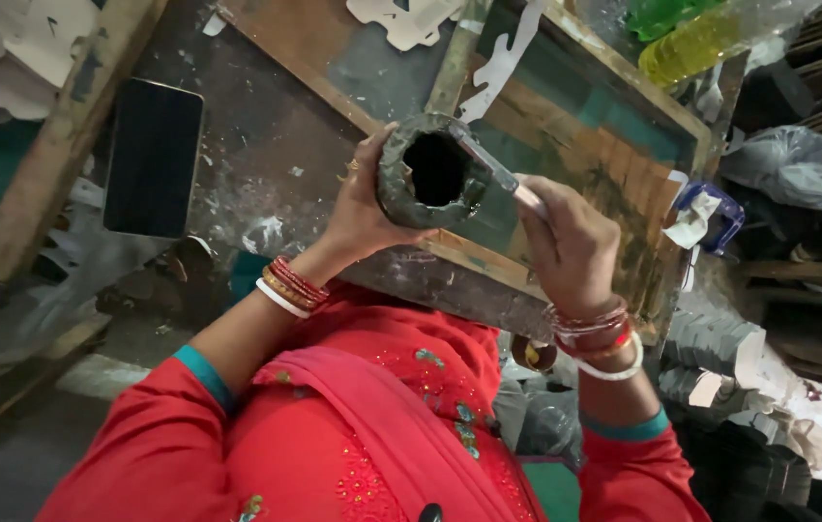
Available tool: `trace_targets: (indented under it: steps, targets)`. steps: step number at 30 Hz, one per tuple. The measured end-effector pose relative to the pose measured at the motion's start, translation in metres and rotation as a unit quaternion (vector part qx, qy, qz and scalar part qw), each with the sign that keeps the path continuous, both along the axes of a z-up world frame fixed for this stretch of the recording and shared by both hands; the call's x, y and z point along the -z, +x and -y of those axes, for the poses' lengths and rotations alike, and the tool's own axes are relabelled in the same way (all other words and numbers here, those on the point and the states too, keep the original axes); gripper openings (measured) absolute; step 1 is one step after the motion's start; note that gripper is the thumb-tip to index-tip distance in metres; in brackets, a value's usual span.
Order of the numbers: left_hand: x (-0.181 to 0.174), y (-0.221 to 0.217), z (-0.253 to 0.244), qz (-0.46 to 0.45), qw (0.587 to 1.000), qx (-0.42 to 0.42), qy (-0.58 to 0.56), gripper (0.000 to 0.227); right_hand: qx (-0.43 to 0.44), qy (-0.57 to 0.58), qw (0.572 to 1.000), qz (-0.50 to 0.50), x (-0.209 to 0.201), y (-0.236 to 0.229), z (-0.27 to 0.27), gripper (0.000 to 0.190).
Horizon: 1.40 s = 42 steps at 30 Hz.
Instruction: The person cleans a wooden frame and a cylindrical container using a brush and a cloth. They apply a yellow liquid from a bottle to the cloth and wipe the surfaces, then use a brush to clean the inside of the container and the frame.
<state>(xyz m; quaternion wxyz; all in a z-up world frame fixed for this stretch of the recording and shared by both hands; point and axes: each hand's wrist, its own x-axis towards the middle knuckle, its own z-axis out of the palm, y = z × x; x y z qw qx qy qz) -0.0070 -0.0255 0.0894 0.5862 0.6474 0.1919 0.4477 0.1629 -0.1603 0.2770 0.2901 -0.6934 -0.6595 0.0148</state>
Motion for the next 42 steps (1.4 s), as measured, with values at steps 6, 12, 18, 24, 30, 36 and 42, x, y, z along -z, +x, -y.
trace_targets:
  steps: [6,12,18,24,30,36,42]
  targets:
    - [0.001,0.0,-0.002,-0.019,0.999,-0.025,0.028,0.126,-0.007,0.038,0.999,0.016,0.045,0.012,0.005,0.028]
    - [0.008,0.0,-0.002,-0.025,0.999,-0.023,0.009,0.125,0.015,0.06,0.997,-0.046,0.086,0.025,0.011,0.029]
    - [0.012,0.0,-0.004,-0.017,1.0,-0.018,0.008,0.127,0.11,0.044,0.99,-0.071,0.114,0.033,0.017,0.029]
    - [0.021,0.0,-0.003,-0.014,0.999,-0.02,-0.026,0.135,0.124,-0.001,0.979,-0.161,0.134,0.047,0.03,0.025]
    - [0.017,-0.005,-0.003,-0.032,0.995,0.003,-0.092,0.135,0.228,0.029,0.973,-0.005,0.153,0.104,0.051,0.018]
    - [0.021,0.001,-0.007,0.06,0.995,0.034,-0.077,0.133,0.178,0.139,0.889,-0.398,0.092,0.07,0.027,0.03]
    - [0.004,-0.006,-0.006,-0.012,0.999,0.009,-0.053,0.133,0.15,0.143,0.878,-0.431,0.096,0.065,0.018,0.028]
